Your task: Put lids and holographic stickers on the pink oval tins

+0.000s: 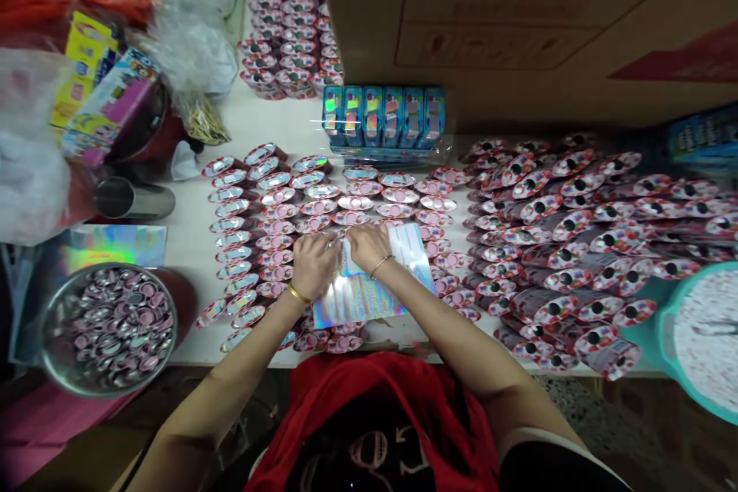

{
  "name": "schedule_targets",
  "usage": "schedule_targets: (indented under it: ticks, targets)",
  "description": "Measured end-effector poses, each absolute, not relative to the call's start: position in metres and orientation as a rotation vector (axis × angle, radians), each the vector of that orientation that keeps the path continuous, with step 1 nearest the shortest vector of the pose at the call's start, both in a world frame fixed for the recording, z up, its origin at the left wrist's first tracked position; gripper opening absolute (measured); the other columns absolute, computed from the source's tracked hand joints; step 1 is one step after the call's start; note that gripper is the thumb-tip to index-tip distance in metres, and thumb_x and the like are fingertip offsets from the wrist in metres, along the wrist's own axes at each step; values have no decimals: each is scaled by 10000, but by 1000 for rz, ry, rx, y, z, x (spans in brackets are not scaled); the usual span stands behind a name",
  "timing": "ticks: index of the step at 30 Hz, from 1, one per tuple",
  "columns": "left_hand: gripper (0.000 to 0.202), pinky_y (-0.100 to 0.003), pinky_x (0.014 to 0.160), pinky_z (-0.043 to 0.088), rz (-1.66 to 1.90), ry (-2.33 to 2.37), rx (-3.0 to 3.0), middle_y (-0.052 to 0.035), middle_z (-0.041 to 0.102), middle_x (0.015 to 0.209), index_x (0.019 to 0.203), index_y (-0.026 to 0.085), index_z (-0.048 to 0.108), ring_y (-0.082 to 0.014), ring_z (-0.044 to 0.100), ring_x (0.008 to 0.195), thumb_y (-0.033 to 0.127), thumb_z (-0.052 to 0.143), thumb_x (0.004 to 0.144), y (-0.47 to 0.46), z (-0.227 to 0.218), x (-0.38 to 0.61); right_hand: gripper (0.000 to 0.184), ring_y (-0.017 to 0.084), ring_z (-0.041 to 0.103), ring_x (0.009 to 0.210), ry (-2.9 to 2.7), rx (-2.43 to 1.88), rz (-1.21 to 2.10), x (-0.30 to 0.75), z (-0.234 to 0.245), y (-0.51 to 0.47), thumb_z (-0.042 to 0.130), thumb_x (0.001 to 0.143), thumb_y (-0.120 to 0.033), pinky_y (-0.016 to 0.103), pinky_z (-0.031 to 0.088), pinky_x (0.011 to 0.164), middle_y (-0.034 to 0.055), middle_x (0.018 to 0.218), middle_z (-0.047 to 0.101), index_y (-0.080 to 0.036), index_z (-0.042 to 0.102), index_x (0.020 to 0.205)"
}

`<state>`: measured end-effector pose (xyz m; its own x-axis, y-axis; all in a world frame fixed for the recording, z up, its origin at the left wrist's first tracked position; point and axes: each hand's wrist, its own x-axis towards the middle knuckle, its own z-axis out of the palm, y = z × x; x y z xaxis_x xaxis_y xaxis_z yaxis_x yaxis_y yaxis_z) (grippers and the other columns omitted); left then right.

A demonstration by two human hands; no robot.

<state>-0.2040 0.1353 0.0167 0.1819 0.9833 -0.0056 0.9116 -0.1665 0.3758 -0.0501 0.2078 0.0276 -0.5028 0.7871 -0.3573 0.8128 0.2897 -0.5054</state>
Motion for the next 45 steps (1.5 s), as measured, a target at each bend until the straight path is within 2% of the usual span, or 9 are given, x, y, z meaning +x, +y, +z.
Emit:
schedule_targets:
  ticks: [6, 9, 13, 18, 23, 27, 36, 42, 45]
  targets:
    - [121, -389, 865, 403, 669, 1544, 1993, -99, 640, 1059, 928, 213, 615, -225, 553, 998, 262, 514, 882, 100, 33, -198, 285, 247, 545, 979, 2500, 1553, -857, -41, 16, 213, 399, 940, -215, 365, 246, 798, 122, 1001, 692, -154, 677, 930]
    - [180, -363, 869, 421, 934, 1636, 1791, -95, 632, 1015, 1039, 205, 577, -210, 564, 958, 268, 519, 881, 106, 38, -201, 273, 252, 534, 973, 2526, 1531, -835, -37, 14, 214, 410, 926, -197, 371, 245, 816, 128, 999, 687, -150, 679, 943]
    - [456, -374, 897, 399, 671, 1861, 1867, -129, 647, 1056, 1339, 173, 482, -247, 572, 1004, 248, 484, 889, 137, 27, -200, 275, 247, 534, 971, 2575, 1468, -880, -35, 17, 212, 410, 934, -216, 365, 243, 828, 116, 978, 688, -156, 678, 916]
    - [537, -330, 852, 407, 339, 1826, 2057, -78, 673, 835, 1413, 194, 438, -189, 613, 831, 119, 410, 882, 143, 12, -194, 262, 230, 552, 956, 2570, 1502, -915, -33, 19, 213, 415, 935, -213, 350, 243, 816, 85, 977, 696, -175, 674, 925]
    - [558, -359, 897, 441, 511, 1675, 1988, -85, 683, 967, 1375, 247, 476, -213, 623, 993, 93, 450, 839, 115, 11, -190, 271, 224, 552, 919, 2575, 1486, -894, -31, 11, 213, 410, 929, -199, 354, 257, 808, 96, 924, 693, -164, 673, 874]
    - [460, -357, 827, 474, 796, 1668, 1677, -39, 631, 834, 1307, 242, 524, -192, 606, 820, 186, 522, 851, 100, 24, -188, 265, 234, 529, 925, 2658, 1453, -884, -24, -2, 208, 411, 927, -202, 370, 284, 848, 103, 924, 676, -159, 671, 905]
    - [696, -200, 640, 445, 1532, 1672, 528, 43, 543, 755, 1270, 272, 449, -83, 519, 642, 308, 788, 663, 148, 63, -224, 667, 260, 479, 1151, 2859, 1784, -1520, -51, 22, 198, 309, 900, -662, 421, 347, 993, 143, 1224, 567, -154, 539, 1265]
    - [667, -188, 651, 450, 1585, 1660, 535, 43, 544, 756, 1249, 259, 471, -72, 531, 659, 283, 792, 665, 149, 62, -244, 404, 188, 566, 869, 2496, 1815, -2111, -105, 35, 196, 506, 865, -580, 322, 417, 819, 44, 888, 636, -205, 645, 926]
    - [647, -182, 631, 446, 1587, 1711, 567, 45, 536, 740, 1248, 241, 476, -67, 521, 639, 275, 781, 679, 148, 54, -259, 293, 155, 543, 760, 2480, 1918, -2095, -125, 32, 198, 517, 899, -443, 295, 391, 761, 4, 747, 596, -205, 589, 744]
